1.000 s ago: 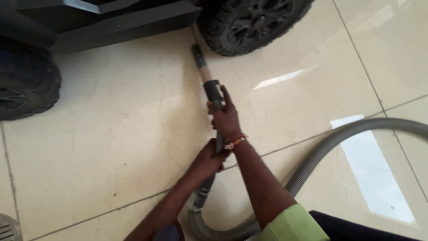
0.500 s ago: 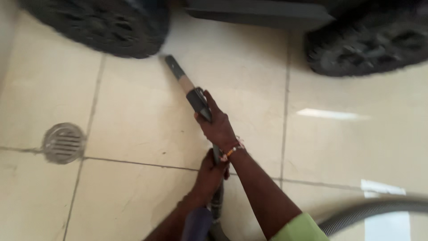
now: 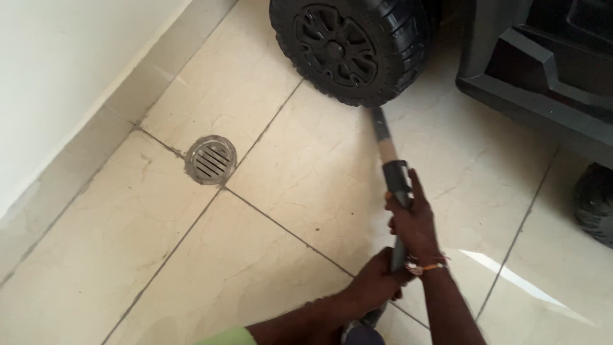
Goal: The person uses a vacuum cleaner hose to clean a tiled floor. They move the nozzle along the baseboards, under a white wicker bed frame, and around the wheels of a red toy vehicle. The person also cleans the floor near a floor drain and the main vacuum unit.
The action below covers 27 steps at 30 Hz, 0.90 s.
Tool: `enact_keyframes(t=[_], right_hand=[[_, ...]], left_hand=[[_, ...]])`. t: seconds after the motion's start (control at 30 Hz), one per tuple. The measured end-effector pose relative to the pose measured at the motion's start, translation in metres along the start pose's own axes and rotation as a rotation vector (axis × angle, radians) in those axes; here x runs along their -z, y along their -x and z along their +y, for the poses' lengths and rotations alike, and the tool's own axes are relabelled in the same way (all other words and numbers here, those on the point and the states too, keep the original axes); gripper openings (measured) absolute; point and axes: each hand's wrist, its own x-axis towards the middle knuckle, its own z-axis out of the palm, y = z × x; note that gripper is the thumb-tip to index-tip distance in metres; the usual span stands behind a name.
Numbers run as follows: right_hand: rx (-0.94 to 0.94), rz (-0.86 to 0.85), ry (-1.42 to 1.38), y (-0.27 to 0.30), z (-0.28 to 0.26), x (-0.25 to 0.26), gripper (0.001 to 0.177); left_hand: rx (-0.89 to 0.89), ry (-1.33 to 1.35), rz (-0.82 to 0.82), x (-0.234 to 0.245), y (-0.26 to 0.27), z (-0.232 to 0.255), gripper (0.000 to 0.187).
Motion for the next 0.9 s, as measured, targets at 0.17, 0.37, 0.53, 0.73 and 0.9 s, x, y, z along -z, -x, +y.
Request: enact_keyframes(t=[0.17, 0.37, 0.53, 0.73, 0.9], right_hand=[[0.046, -0.063, 0.198, 0.005, -0.024, -0.033, 0.081], [0.199, -0.185, 0.241, 0.003, -0.021, -0.066, 0.080], [0.284, -0.253, 0.378, -0.013, -0.035, -0.099, 0.079], [0.062, -0.315, 0.421, -0.013, -0.082, -0.102, 0.082], [0.021, -0.239, 0.227, -0.012, -0.044, -0.059, 0.083]], left_hand=[[-0.103, 0.154, 0.115, 0.016, 0.007, -0.020, 0.025], [-0.212, 0.248, 0.236, 0.027, 0.017, -0.023, 0.021], [-0.203, 0.297, 0.282, 0.050, 0.014, -0.001, 0.019], [-0.326, 0.354, 0.303, 0.050, 0.000, 0.008, 0.024], [-0.110, 0.233, 0.236, 0.022, 0.006, 0.006, 0.036]])
